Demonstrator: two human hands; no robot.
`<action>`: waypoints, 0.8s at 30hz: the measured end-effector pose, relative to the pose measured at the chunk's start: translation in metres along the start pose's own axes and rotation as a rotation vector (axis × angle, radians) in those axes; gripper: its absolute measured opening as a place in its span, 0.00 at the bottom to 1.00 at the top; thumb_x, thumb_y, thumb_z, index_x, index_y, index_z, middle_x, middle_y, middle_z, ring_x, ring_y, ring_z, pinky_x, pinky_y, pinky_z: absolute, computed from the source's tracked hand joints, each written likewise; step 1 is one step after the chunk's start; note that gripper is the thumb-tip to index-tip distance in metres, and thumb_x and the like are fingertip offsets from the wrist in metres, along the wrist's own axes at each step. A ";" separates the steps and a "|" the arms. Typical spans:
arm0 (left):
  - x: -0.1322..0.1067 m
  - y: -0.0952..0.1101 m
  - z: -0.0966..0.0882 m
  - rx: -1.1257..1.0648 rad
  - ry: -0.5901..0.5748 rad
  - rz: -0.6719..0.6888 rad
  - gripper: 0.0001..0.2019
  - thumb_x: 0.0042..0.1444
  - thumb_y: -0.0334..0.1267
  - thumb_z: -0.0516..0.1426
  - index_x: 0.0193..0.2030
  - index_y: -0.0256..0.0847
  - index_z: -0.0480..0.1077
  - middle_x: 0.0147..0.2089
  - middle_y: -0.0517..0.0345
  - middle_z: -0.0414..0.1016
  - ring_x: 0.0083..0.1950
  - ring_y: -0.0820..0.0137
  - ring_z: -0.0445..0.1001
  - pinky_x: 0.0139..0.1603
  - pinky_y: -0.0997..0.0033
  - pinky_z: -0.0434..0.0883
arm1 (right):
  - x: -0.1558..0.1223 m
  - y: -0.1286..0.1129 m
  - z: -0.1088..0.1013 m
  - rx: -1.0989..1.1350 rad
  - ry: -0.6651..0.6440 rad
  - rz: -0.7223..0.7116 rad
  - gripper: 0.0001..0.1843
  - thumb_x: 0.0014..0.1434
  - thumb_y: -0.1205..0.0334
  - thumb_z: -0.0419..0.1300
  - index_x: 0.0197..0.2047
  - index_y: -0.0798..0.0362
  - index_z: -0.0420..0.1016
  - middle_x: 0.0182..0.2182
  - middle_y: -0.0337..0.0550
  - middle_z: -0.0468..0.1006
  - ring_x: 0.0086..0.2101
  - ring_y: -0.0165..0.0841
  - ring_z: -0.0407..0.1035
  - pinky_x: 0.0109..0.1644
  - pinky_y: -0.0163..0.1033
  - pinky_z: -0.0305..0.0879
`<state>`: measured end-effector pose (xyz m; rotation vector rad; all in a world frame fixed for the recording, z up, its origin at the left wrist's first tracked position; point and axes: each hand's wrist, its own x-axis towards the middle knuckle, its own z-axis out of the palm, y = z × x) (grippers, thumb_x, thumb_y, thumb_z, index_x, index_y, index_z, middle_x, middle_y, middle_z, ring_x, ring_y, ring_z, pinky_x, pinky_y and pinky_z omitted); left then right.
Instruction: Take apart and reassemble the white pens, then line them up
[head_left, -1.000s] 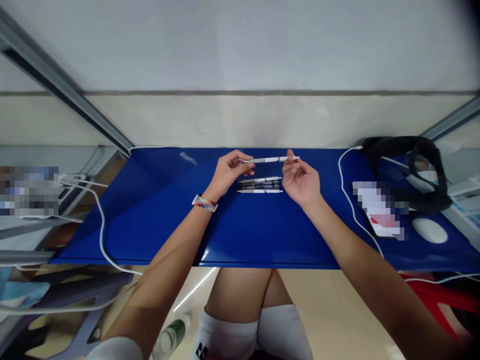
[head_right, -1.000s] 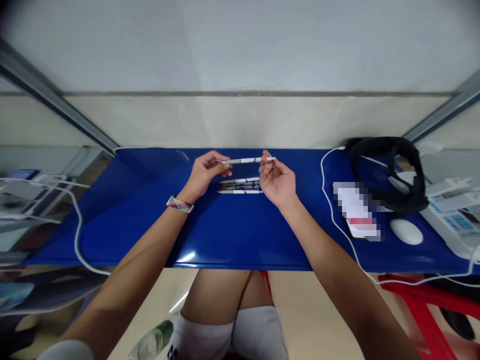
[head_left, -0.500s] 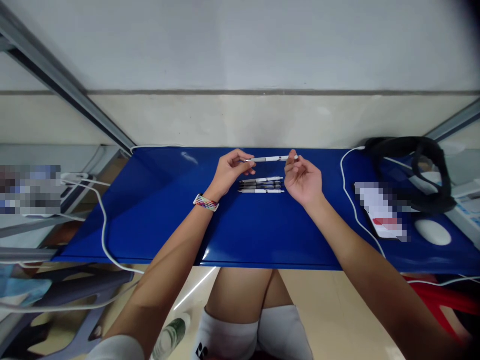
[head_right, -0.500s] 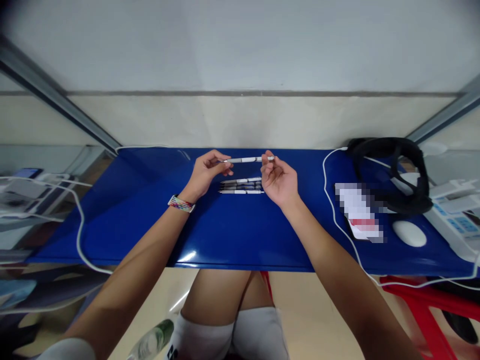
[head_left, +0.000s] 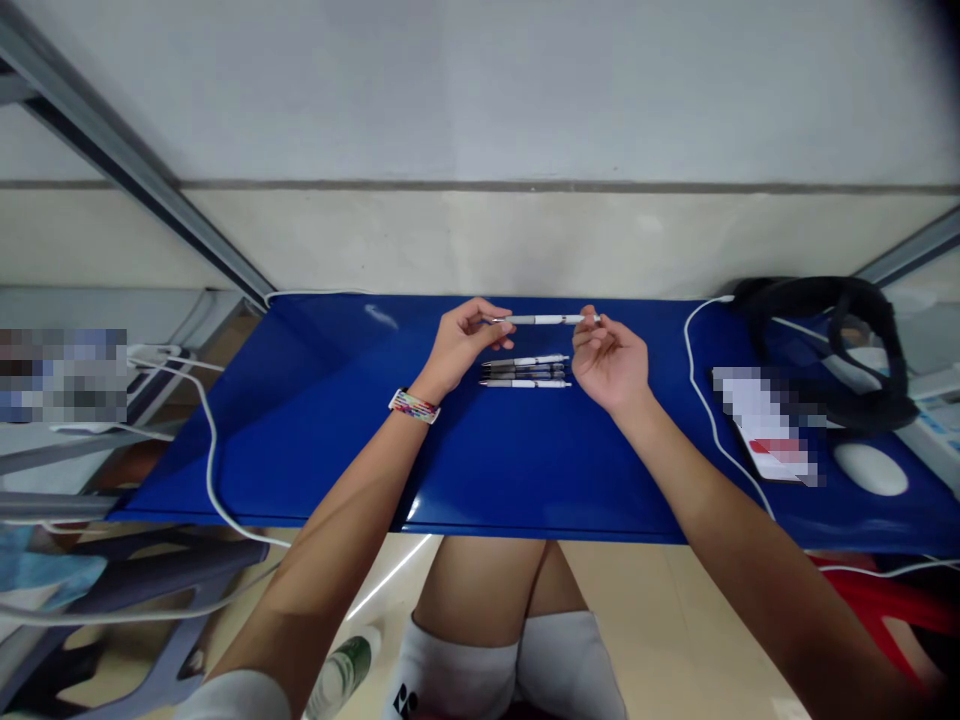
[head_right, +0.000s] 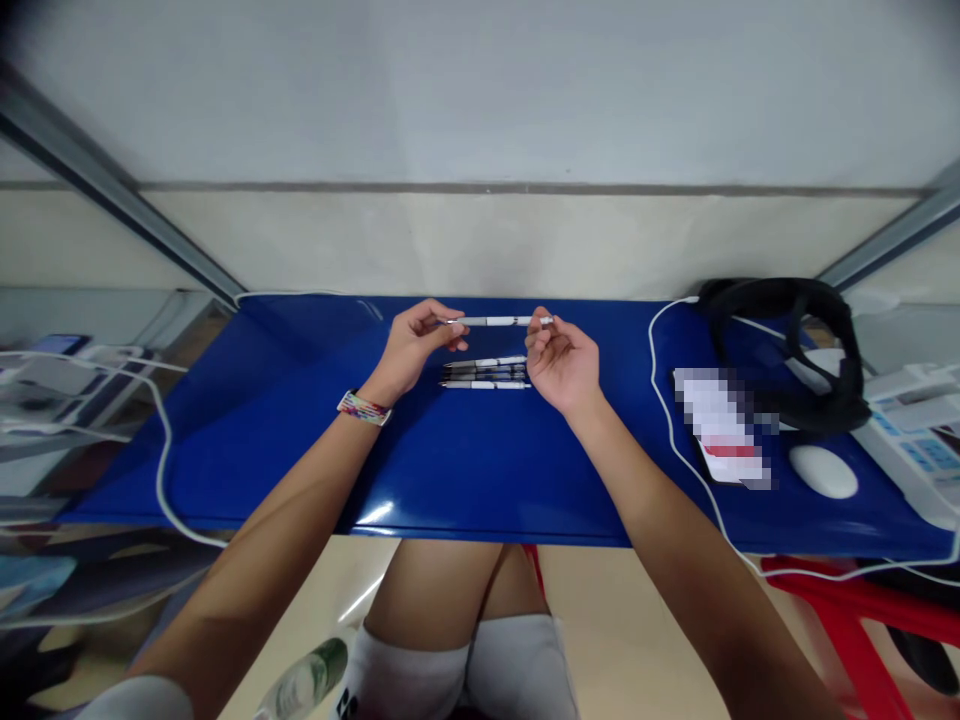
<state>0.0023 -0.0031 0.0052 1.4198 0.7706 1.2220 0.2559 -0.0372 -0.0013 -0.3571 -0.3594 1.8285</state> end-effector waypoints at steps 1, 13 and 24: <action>0.000 0.000 0.000 -0.007 -0.002 0.001 0.17 0.57 0.46 0.74 0.45 0.39 0.79 0.38 0.55 0.85 0.34 0.71 0.84 0.38 0.70 0.77 | 0.001 0.000 0.000 0.000 -0.002 0.005 0.10 0.63 0.71 0.63 0.47 0.51 0.78 0.33 0.33 0.85 0.28 0.20 0.78 0.36 0.23 0.80; 0.000 0.001 0.001 0.001 0.012 -0.008 0.16 0.58 0.45 0.74 0.46 0.39 0.79 0.39 0.54 0.85 0.35 0.71 0.83 0.39 0.69 0.78 | 0.000 0.001 0.001 -0.021 -0.015 -0.014 0.13 0.66 0.71 0.60 0.49 0.47 0.79 0.34 0.32 0.86 0.29 0.22 0.80 0.36 0.26 0.82; -0.001 0.001 0.003 -0.005 -0.004 -0.024 0.16 0.58 0.45 0.74 0.45 0.39 0.79 0.39 0.53 0.85 0.34 0.70 0.84 0.40 0.69 0.78 | -0.001 0.000 0.004 0.045 0.048 -0.013 0.11 0.67 0.71 0.59 0.49 0.50 0.79 0.33 0.33 0.86 0.28 0.21 0.78 0.35 0.23 0.80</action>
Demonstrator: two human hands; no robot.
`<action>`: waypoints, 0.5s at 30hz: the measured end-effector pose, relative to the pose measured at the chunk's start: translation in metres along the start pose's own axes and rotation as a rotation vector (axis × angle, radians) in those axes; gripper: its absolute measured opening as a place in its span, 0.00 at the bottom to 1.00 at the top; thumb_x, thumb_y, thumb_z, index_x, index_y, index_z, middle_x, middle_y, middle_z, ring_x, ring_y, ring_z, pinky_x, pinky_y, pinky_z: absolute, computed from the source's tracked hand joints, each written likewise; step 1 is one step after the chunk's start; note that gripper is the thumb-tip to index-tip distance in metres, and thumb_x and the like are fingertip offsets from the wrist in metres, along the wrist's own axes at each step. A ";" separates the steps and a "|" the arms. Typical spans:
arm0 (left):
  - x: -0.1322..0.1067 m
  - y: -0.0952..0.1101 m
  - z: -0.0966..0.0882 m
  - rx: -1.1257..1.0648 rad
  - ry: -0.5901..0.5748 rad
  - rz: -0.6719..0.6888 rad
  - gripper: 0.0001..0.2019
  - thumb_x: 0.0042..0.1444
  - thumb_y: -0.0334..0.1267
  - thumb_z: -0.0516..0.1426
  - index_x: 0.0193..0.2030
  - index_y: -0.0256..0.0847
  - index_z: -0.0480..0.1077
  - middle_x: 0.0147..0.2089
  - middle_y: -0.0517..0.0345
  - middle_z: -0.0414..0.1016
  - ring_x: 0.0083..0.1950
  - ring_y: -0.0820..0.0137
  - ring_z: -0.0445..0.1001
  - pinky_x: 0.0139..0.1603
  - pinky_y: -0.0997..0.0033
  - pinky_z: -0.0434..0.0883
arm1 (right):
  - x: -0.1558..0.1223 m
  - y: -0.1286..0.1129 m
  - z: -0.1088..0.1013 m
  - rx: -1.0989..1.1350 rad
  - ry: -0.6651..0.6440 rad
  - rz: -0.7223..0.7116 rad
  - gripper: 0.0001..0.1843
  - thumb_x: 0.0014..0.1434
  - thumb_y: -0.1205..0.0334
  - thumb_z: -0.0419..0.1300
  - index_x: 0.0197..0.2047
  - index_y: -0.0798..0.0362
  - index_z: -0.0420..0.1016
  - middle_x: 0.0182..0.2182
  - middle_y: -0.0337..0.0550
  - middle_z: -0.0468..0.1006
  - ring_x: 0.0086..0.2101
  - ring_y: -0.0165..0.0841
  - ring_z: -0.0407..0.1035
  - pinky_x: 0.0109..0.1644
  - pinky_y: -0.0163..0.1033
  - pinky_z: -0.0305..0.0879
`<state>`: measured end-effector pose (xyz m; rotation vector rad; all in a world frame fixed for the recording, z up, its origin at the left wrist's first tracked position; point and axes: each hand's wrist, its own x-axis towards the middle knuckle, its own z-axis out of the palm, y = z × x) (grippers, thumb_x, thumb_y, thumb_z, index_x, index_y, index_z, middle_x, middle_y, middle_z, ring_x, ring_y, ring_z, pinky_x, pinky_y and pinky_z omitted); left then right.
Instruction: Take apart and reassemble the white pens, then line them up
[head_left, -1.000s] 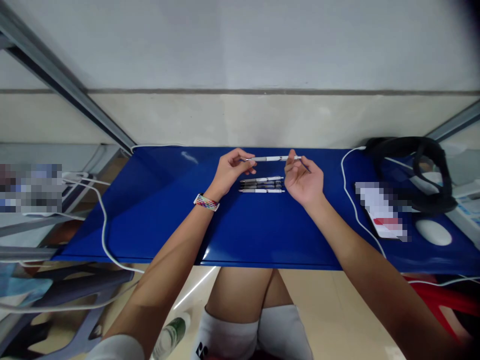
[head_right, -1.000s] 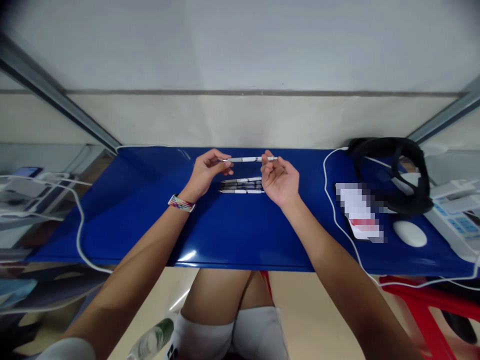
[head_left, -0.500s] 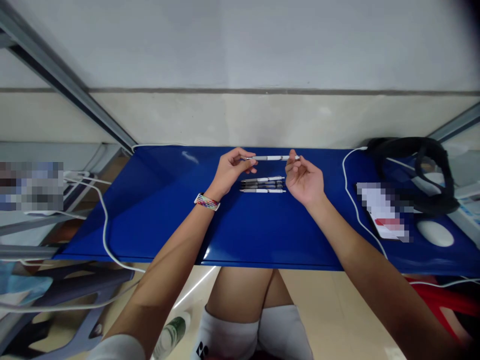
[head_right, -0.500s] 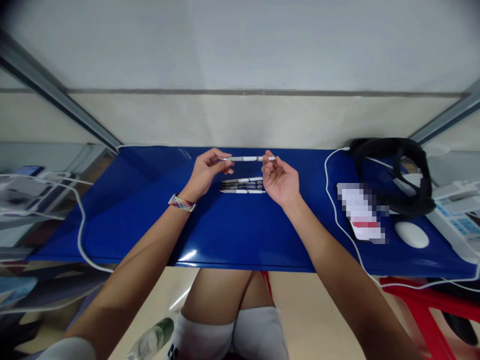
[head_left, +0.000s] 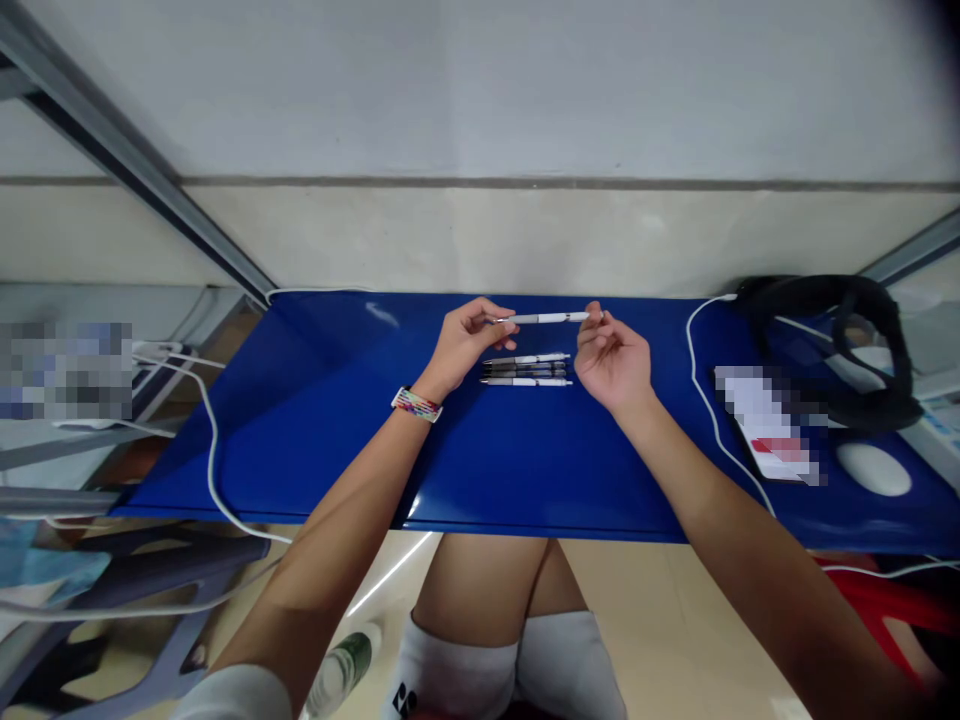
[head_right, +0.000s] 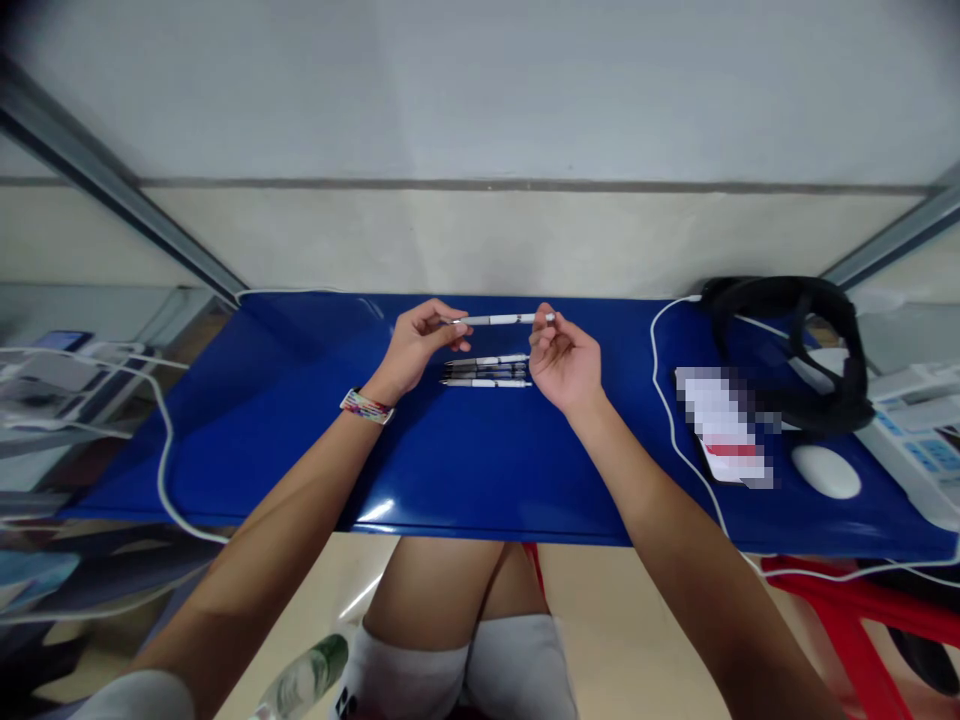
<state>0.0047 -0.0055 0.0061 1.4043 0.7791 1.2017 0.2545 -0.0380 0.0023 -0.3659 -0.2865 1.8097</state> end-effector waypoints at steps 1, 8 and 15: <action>0.000 0.000 0.000 0.000 -0.001 -0.002 0.16 0.58 0.45 0.74 0.45 0.39 0.79 0.39 0.53 0.85 0.34 0.70 0.84 0.40 0.68 0.78 | 0.000 0.000 -0.001 -0.010 0.000 -0.004 0.11 0.67 0.70 0.60 0.50 0.50 0.79 0.34 0.33 0.86 0.28 0.21 0.79 0.35 0.23 0.81; 0.000 -0.001 0.000 0.006 0.005 -0.002 0.15 0.58 0.45 0.73 0.45 0.39 0.79 0.39 0.53 0.86 0.35 0.70 0.84 0.39 0.69 0.78 | 0.001 0.000 -0.003 -0.055 0.012 -0.018 0.11 0.66 0.71 0.61 0.49 0.49 0.79 0.34 0.33 0.87 0.28 0.20 0.79 0.36 0.21 0.80; 0.001 -0.002 -0.001 0.042 0.019 0.020 0.16 0.58 0.46 0.73 0.45 0.39 0.79 0.38 0.53 0.86 0.36 0.69 0.85 0.38 0.70 0.76 | 0.001 0.000 -0.004 -0.109 -0.002 -0.039 0.09 0.68 0.66 0.62 0.49 0.48 0.80 0.36 0.34 0.88 0.30 0.23 0.81 0.36 0.25 0.82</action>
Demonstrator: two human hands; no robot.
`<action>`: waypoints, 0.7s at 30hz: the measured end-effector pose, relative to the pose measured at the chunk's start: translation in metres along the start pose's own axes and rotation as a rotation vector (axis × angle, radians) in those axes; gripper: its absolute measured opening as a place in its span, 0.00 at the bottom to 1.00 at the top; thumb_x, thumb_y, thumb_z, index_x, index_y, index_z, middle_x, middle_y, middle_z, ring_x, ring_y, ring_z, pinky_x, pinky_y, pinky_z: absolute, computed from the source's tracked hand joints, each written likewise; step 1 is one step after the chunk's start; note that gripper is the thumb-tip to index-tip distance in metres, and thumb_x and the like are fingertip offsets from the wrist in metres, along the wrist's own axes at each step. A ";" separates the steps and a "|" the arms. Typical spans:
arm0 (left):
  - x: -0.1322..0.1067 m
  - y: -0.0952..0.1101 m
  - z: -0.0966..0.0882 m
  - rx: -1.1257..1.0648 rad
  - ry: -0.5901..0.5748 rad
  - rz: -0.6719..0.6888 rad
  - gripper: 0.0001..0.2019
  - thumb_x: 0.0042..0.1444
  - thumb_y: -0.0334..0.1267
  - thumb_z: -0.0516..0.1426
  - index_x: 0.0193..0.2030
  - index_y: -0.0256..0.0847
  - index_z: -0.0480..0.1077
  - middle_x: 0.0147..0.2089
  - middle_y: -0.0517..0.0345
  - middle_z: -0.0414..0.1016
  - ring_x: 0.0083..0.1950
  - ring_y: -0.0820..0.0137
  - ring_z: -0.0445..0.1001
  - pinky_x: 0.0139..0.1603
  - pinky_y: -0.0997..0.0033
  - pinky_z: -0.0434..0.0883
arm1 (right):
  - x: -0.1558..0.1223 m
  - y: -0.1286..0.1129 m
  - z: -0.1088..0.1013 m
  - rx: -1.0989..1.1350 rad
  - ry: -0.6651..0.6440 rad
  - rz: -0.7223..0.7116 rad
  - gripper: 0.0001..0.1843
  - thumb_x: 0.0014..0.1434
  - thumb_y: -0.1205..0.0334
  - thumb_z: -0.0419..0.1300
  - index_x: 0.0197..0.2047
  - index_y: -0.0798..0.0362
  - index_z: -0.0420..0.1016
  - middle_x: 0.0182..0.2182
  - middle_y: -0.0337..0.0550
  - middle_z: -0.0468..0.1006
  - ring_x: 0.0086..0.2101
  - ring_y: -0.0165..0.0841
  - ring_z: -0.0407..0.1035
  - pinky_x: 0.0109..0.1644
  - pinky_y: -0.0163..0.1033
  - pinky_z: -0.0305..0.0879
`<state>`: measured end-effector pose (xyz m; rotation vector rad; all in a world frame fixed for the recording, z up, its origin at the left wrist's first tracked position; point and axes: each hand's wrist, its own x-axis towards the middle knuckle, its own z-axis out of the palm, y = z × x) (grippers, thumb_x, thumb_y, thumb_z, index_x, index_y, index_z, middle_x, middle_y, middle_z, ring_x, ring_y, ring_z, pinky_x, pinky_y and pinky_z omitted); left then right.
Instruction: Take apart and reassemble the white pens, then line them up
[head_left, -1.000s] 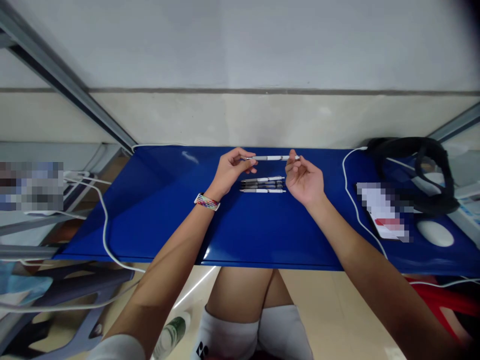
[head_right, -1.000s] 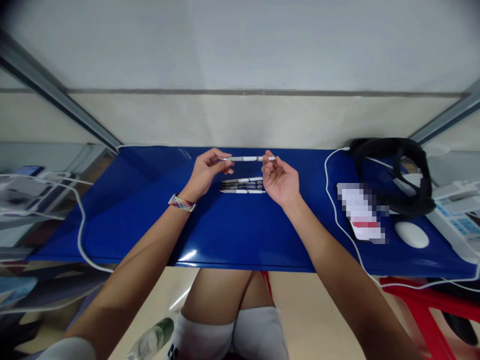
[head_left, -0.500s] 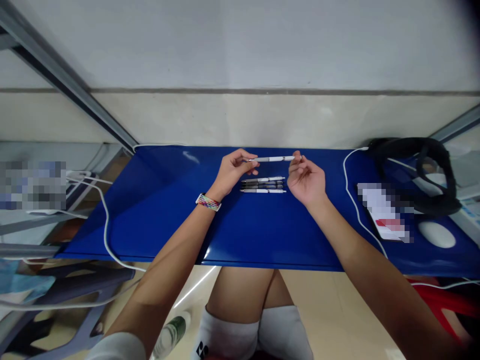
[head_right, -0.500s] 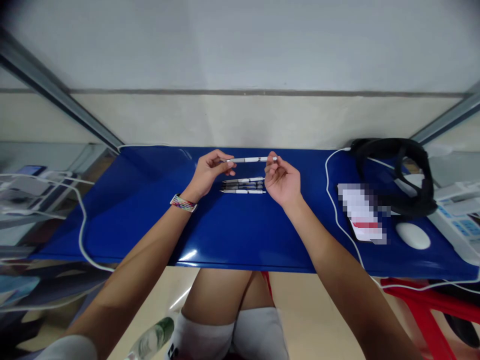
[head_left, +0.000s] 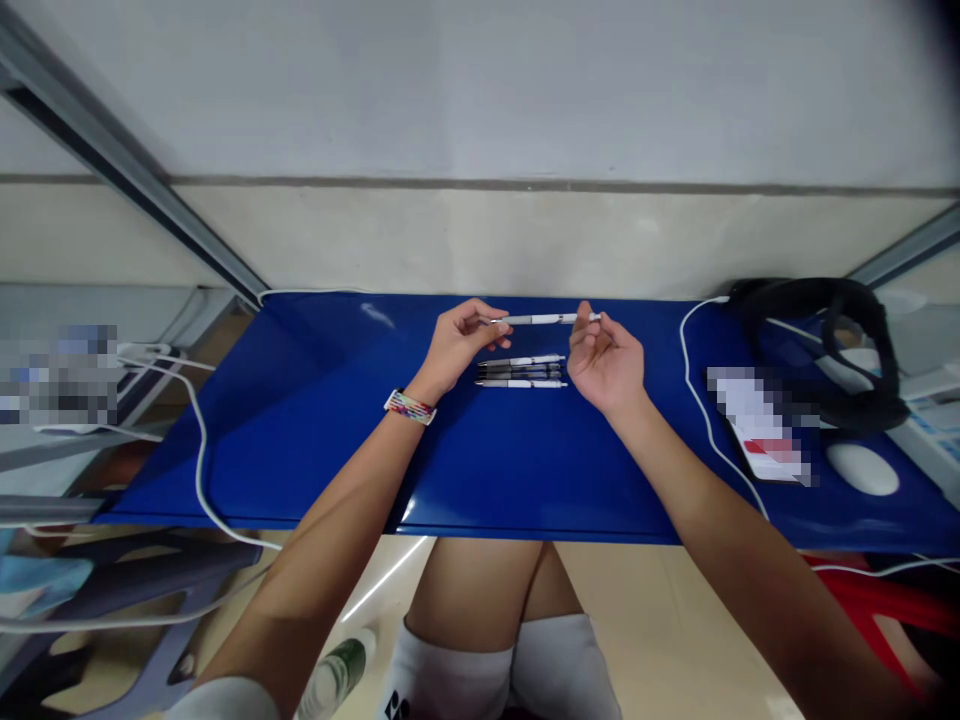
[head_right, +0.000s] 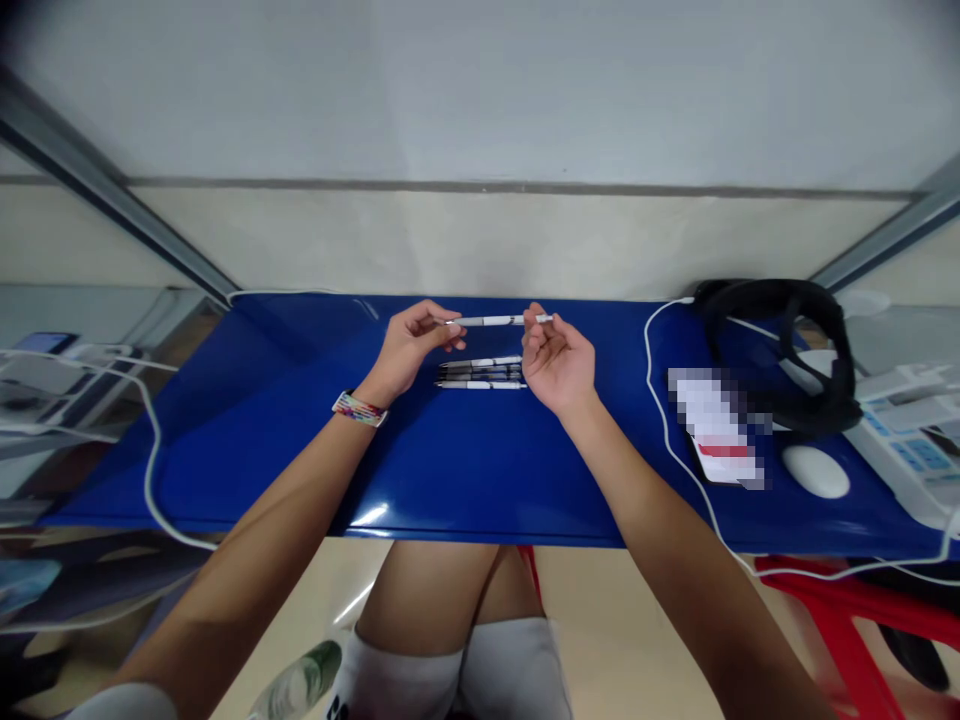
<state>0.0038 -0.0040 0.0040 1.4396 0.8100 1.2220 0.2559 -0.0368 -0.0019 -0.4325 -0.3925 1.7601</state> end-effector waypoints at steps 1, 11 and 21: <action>0.000 0.000 0.000 -0.002 -0.004 -0.002 0.16 0.58 0.46 0.73 0.45 0.39 0.79 0.38 0.53 0.86 0.36 0.69 0.85 0.38 0.70 0.76 | 0.000 0.000 0.000 0.001 -0.002 0.005 0.08 0.67 0.68 0.62 0.48 0.48 0.80 0.34 0.33 0.87 0.29 0.22 0.81 0.36 0.23 0.82; 0.000 -0.001 0.001 -0.031 -0.022 -0.018 0.15 0.57 0.44 0.74 0.44 0.39 0.79 0.37 0.54 0.86 0.35 0.70 0.85 0.38 0.71 0.75 | 0.003 -0.001 -0.002 0.052 -0.003 0.015 0.10 0.67 0.69 0.62 0.49 0.48 0.80 0.35 0.33 0.88 0.31 0.23 0.83 0.38 0.26 0.83; 0.000 0.000 0.000 -0.019 -0.011 -0.007 0.15 0.57 0.45 0.74 0.44 0.39 0.79 0.37 0.54 0.86 0.35 0.70 0.84 0.38 0.70 0.76 | 0.003 0.001 -0.003 0.017 0.010 -0.007 0.09 0.65 0.68 0.62 0.47 0.49 0.80 0.34 0.34 0.88 0.32 0.25 0.84 0.37 0.26 0.83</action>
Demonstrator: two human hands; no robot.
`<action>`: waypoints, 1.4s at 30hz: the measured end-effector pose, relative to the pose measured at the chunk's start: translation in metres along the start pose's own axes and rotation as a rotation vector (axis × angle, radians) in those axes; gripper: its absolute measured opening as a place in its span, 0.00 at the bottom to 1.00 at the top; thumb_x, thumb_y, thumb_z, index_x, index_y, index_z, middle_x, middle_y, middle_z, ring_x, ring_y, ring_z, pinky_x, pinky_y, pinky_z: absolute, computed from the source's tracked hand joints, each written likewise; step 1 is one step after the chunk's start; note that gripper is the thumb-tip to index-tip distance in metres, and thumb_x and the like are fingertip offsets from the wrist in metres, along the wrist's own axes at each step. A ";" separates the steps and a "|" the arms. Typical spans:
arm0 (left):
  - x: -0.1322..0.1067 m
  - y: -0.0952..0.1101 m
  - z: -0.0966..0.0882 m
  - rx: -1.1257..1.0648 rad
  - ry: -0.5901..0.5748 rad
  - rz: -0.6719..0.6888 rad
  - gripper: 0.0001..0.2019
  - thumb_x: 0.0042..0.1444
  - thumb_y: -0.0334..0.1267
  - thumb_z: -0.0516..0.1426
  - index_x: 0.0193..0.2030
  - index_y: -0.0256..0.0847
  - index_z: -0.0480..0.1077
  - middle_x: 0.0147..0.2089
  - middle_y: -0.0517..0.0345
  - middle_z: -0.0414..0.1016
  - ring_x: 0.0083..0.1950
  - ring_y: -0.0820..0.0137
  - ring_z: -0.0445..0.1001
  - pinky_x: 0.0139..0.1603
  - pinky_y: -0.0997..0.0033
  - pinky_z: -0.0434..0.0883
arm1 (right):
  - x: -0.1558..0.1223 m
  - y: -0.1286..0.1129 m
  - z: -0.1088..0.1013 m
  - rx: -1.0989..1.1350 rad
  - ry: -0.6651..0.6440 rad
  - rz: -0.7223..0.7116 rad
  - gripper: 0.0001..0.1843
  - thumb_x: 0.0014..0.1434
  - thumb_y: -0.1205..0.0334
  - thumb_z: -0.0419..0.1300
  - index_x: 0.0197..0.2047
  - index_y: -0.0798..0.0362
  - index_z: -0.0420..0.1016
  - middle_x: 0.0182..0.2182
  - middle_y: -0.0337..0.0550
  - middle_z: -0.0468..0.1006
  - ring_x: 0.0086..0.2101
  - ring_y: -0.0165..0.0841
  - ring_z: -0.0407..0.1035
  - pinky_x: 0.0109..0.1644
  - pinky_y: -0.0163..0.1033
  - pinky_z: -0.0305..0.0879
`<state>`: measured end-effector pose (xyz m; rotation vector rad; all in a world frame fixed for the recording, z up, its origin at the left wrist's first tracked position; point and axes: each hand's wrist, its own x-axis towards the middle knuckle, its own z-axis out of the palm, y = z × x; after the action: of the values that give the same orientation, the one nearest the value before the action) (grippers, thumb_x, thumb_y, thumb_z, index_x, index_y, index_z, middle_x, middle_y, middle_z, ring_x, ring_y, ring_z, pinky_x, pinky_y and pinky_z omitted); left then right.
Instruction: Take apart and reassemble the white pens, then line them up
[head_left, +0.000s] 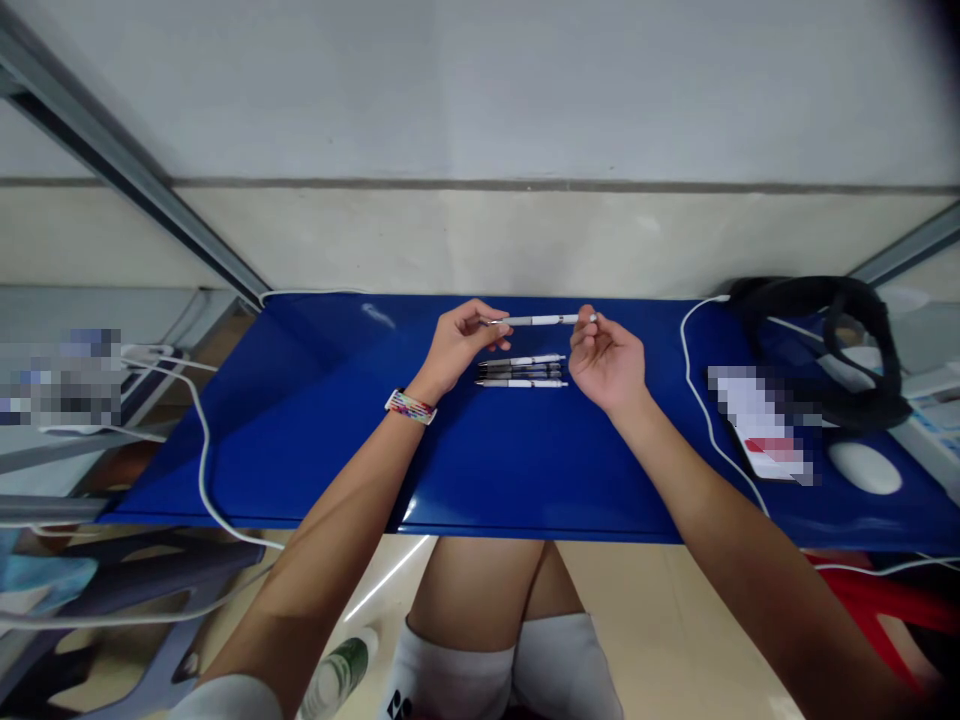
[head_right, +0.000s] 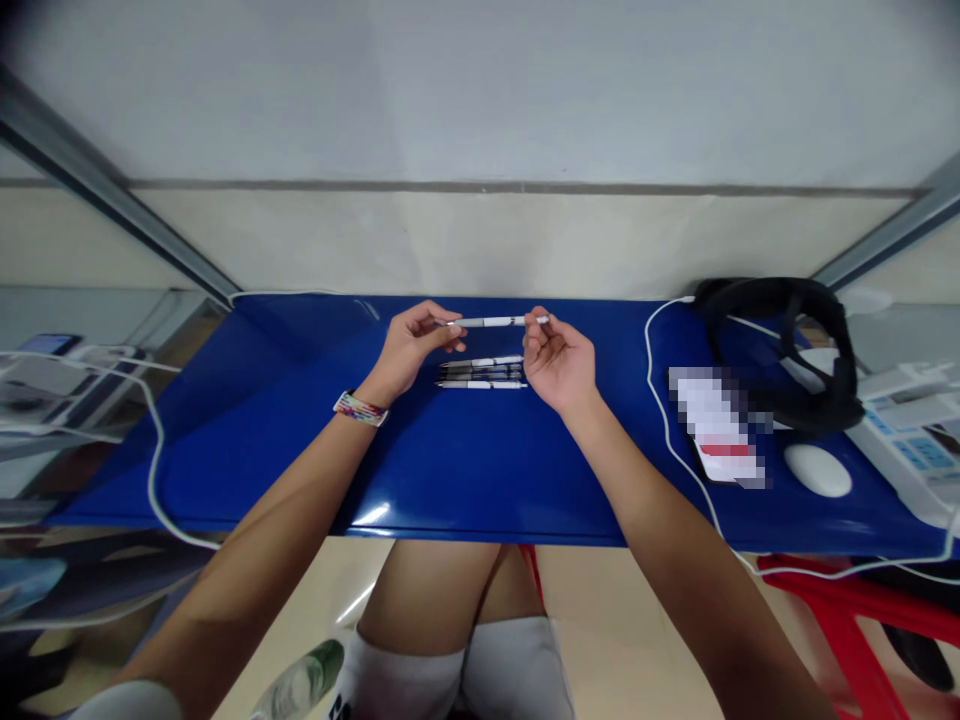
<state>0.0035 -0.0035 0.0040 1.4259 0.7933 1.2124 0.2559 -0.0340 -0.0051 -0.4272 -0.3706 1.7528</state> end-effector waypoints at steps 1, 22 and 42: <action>0.000 0.000 0.000 0.002 -0.003 -0.002 0.15 0.57 0.45 0.74 0.44 0.39 0.79 0.37 0.54 0.86 0.35 0.70 0.84 0.38 0.70 0.76 | 0.000 0.000 0.000 0.007 0.002 0.000 0.09 0.65 0.69 0.62 0.47 0.49 0.80 0.33 0.34 0.88 0.32 0.25 0.84 0.36 0.26 0.83; 0.000 -0.001 -0.001 -0.029 -0.033 0.011 0.13 0.59 0.43 0.73 0.43 0.39 0.78 0.37 0.55 0.85 0.34 0.71 0.83 0.38 0.70 0.75 | 0.004 0.000 -0.005 -0.147 0.010 -0.098 0.10 0.68 0.66 0.63 0.51 0.47 0.82 0.46 0.35 0.91 0.43 0.24 0.85 0.45 0.24 0.83; -0.001 -0.005 -0.013 0.705 -0.145 0.213 0.06 0.65 0.40 0.65 0.44 0.44 0.83 0.46 0.53 0.87 0.50 0.60 0.80 0.60 0.54 0.72 | 0.001 0.003 -0.013 -1.762 -0.156 -0.789 0.12 0.73 0.56 0.63 0.52 0.42 0.89 0.48 0.46 0.88 0.50 0.46 0.80 0.61 0.60 0.76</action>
<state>-0.0084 0.0004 -0.0019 2.1895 1.0425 1.0051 0.2591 -0.0333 -0.0178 -1.1238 -1.8828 0.2927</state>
